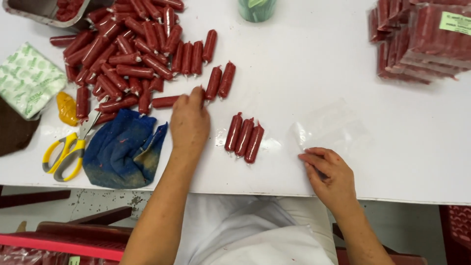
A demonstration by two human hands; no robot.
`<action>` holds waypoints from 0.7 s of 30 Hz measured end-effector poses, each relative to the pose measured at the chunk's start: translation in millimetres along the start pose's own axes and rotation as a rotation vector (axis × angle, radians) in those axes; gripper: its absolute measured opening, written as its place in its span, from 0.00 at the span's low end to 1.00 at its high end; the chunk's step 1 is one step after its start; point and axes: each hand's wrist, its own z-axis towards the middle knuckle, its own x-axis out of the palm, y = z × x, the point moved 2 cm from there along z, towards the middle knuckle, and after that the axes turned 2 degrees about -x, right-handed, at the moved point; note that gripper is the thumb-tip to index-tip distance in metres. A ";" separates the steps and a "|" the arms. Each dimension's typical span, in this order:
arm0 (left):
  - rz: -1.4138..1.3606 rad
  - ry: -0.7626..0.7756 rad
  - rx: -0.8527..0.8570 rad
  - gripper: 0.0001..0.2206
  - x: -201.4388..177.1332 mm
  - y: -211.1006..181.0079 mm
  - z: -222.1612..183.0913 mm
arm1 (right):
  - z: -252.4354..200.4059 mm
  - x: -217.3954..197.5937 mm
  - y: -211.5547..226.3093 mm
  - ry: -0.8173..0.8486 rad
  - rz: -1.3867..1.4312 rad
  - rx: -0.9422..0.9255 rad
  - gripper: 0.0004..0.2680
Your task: The person packages small red sausages into plastic bags by hand and applies labels to the bags.
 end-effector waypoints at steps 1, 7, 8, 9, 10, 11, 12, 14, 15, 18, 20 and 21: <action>-0.001 0.004 0.011 0.21 -4.4 -1.1 -7.4 | 0.6 -1.5 -1.0 -0.009 -0.002 0.006 0.06; -0.494 -0.091 0.025 0.22 -15.1 -49.2 -68.7 | 11.1 -6.8 10.3 0.159 -0.070 0.074 0.06; -0.311 -0.064 0.123 0.22 -11.1 -61.5 -72.3 | 12.9 -7.6 11.7 0.177 -0.059 0.095 0.06; -0.128 -0.038 0.220 0.21 -6.7 -74.7 -76.0 | 15.1 -9.3 12.7 0.195 -0.049 0.116 0.07; -0.131 -0.034 0.232 0.21 -4.5 -73.2 -76.9 | 12.8 -9.4 11.9 0.185 -0.052 0.123 0.07; -0.047 0.000 0.250 0.23 -0.5 -72.1 -77.4 | 10.7 -9.0 10.4 0.181 -0.055 0.115 0.07; 0.036 0.041 0.268 0.26 4.6 -70.9 -79.8 | 6.5 -9.1 8.8 0.181 -0.059 0.114 0.07; 0.012 0.096 0.237 0.27 1.6 -65.2 -75.3 | 3.8 -7.7 6.0 0.170 -0.059 0.119 0.07; -0.007 0.142 0.195 0.28 -1.3 -60.4 -75.3 | 2.1 -6.6 6.2 0.166 -0.056 0.111 0.06; -0.062 0.147 0.207 0.28 1.5 -47.9 -69.7 | 3.1 -5.9 5.9 0.151 -0.020 0.120 0.06; -0.074 0.103 0.232 0.28 8.1 -37.4 -68.3 | 3.1 -6.2 2.3 0.153 -0.006 0.119 0.07; -0.092 0.059 0.257 0.29 11.6 -32.9 -66.4 | 3.6 -6.6 0.0 0.155 0.001 0.119 0.07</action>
